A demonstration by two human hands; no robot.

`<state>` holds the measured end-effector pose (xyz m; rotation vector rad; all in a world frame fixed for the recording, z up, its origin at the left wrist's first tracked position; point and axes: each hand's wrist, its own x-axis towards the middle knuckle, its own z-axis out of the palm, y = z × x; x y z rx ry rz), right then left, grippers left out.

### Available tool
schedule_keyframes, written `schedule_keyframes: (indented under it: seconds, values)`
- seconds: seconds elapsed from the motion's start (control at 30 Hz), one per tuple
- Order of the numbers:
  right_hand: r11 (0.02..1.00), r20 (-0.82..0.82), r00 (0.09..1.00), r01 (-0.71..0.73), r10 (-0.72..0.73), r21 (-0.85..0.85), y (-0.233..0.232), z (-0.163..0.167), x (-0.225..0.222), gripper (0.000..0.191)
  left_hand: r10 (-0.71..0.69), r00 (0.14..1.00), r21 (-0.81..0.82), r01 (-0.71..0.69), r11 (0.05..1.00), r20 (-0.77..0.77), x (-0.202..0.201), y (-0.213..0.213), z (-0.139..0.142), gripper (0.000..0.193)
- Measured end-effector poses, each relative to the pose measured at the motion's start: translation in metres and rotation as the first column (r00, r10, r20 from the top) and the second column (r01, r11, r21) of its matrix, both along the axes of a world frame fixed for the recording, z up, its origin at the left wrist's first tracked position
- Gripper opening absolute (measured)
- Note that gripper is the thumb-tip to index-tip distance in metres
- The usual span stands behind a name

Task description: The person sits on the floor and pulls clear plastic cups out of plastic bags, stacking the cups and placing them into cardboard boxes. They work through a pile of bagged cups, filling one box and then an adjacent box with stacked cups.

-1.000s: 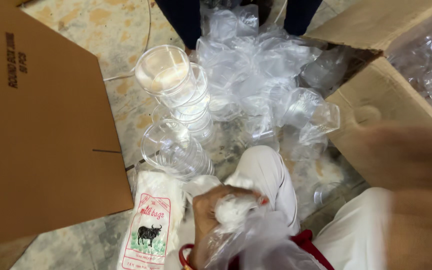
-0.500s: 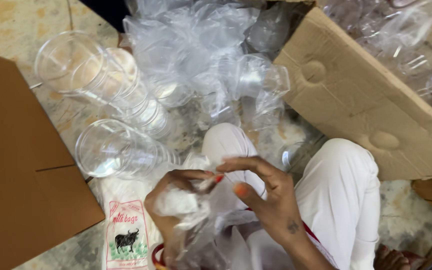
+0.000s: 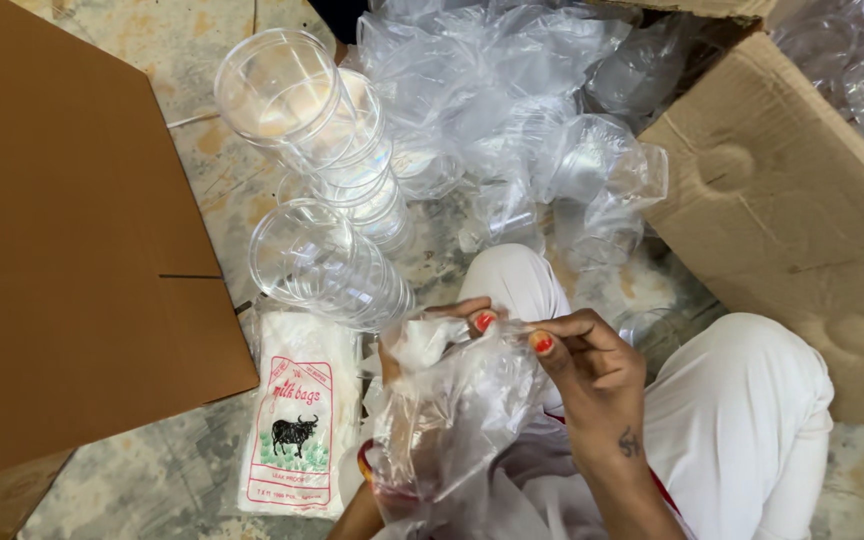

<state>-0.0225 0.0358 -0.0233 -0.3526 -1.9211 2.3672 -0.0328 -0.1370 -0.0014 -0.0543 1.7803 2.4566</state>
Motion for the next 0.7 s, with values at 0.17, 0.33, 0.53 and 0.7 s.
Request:
schedule_keyframes:
  seconds: [0.17, 0.33, 0.53, 0.7]
  values:
    - [0.997, -0.037, 0.998, -0.057, 0.059, 0.047, -0.005, 0.018, -0.006, 0.025, -0.011, 1.000, -0.009, 0.011, 1.000, -0.029, 0.008, -0.003, 0.007, 0.019]
    - [0.994, -0.194, 0.976, -0.085, 0.096, 0.065, -0.019, 0.060, -0.004, 0.042, 0.039, 0.987, -0.113, -0.056, 0.992, -0.155, 0.005, 0.004, 0.015, 0.018]
    - [0.955, -0.203, 0.953, -0.173, 0.223, 0.239, -0.024, 0.061, -0.007, 0.018, 0.147, 0.960, -0.170, -0.190, 0.967, -0.236, -0.006, 0.008, 0.023, 0.017]
    - [0.970, -0.216, 0.976, 0.041, 0.012, 0.240, -0.008, 0.041, -0.006, 0.013, 0.096, 0.989, -0.015, -0.094, 0.995, 0.116, -0.015, 0.000, 0.023, 0.022]
